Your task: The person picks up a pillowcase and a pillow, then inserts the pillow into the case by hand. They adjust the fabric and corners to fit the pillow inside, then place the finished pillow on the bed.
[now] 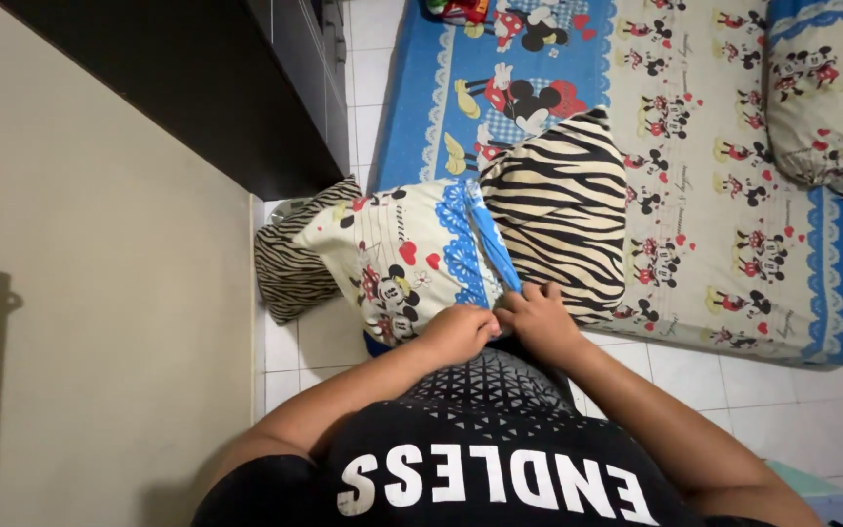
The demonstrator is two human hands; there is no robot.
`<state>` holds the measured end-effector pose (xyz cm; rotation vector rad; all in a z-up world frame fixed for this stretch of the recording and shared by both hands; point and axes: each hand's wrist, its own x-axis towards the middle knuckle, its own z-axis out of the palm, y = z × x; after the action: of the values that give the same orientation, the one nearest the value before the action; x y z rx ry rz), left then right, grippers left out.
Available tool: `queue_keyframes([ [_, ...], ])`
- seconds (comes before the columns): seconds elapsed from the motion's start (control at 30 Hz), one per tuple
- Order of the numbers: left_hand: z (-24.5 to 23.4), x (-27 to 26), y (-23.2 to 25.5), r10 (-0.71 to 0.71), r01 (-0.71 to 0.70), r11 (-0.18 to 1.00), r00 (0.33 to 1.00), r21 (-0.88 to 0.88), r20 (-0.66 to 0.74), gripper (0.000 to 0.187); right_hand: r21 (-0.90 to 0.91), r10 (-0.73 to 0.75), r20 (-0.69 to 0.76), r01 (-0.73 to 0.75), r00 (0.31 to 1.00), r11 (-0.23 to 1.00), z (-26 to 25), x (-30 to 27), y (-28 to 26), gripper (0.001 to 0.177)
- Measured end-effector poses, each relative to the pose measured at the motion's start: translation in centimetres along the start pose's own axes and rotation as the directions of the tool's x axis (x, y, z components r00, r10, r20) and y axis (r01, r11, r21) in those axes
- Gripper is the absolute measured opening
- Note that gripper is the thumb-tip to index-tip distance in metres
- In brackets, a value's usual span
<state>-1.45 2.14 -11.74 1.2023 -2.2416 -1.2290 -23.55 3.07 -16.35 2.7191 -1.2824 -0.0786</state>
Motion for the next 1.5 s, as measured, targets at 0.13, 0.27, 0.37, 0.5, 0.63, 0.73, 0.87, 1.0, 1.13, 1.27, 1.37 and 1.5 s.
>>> queue_keyframes([
  [0.13,-1.4,-0.7,0.9,-0.110,0.107,0.993,0.993,0.057,0.052,0.019,0.145,-0.062,-0.222,0.096,0.973,0.985,1.9,0.7,0.4,0.011],
  [0.27,-0.4,-0.1,0.4,-0.059,0.067,0.958,0.998,0.278,-0.036,0.059,0.415,0.022,-0.350,0.134,0.936,0.900,4.4,0.8,0.6,0.007],
  [0.37,2.9,1.1,-2.3,0.053,0.012,0.931,0.985,0.365,-0.166,0.041,0.487,0.023,-0.394,0.187,0.919,0.853,2.1,1.9,0.2,0.011],
  [0.5,-0.4,-0.1,-0.2,0.164,-0.143,0.984,0.958,0.101,-0.237,0.020,0.520,0.037,-0.414,0.203,0.910,0.830,-3.7,3.1,1.0,0.016],
  [0.63,-2.2,-0.8,1.0,0.126,-0.178,0.964,0.961,-0.199,-0.247,0.021,0.429,0.014,-0.499,0.233,0.867,0.873,-8.2,3.0,0.7,0.034],
  [0.73,-3.4,-0.9,1.8,0.128,-0.194,0.946,0.960,-0.261,-0.250,0.019,0.450,0.024,-0.555,0.276,0.831,0.850,-10.4,2.7,0.9,0.063],
  [0.87,-5.2,-1.3,3.9,0.140,-0.241,0.916,0.941,-0.321,-0.308,0.015,0.347,0.075,-0.523,0.132,0.849,0.929,-9.2,1.0,0.8,0.103],
  [1.0,-5.7,-1.3,4.9,0.149,-0.268,0.911,0.922,-0.312,-0.357,0.015,0.264,0.180,-0.480,-0.054,0.859,0.963,-7.4,0.3,-0.7,0.090],
  [1.13,-6.5,-0.5,6.0,0.333,-0.315,0.941,0.809,0.122,-0.484,0.019,0.336,0.124,-0.555,0.085,0.823,0.938,-8.0,0.7,-0.6,0.040],
  [1.27,-6.5,-0.2,7.4,0.333,-0.168,0.923,0.799,0.345,-0.501,0.035,0.351,0.138,-0.619,0.116,0.773,0.929,-8.3,2.2,0.0,0.020],
  [1.37,-8.0,-1.3,10.2,0.166,-0.244,0.954,0.912,-0.172,-0.376,0.059,0.426,0.147,-0.583,0.146,0.799,0.893,-6.4,1.7,1.3,0.016],
  [1.5,-8.2,-2.1,9.6,0.330,-0.401,0.909,0.860,-0.113,-0.390,0.053,0.521,0.210,-0.566,0.148,0.797,0.841,-10.1,2.4,2.6,0.013],
])
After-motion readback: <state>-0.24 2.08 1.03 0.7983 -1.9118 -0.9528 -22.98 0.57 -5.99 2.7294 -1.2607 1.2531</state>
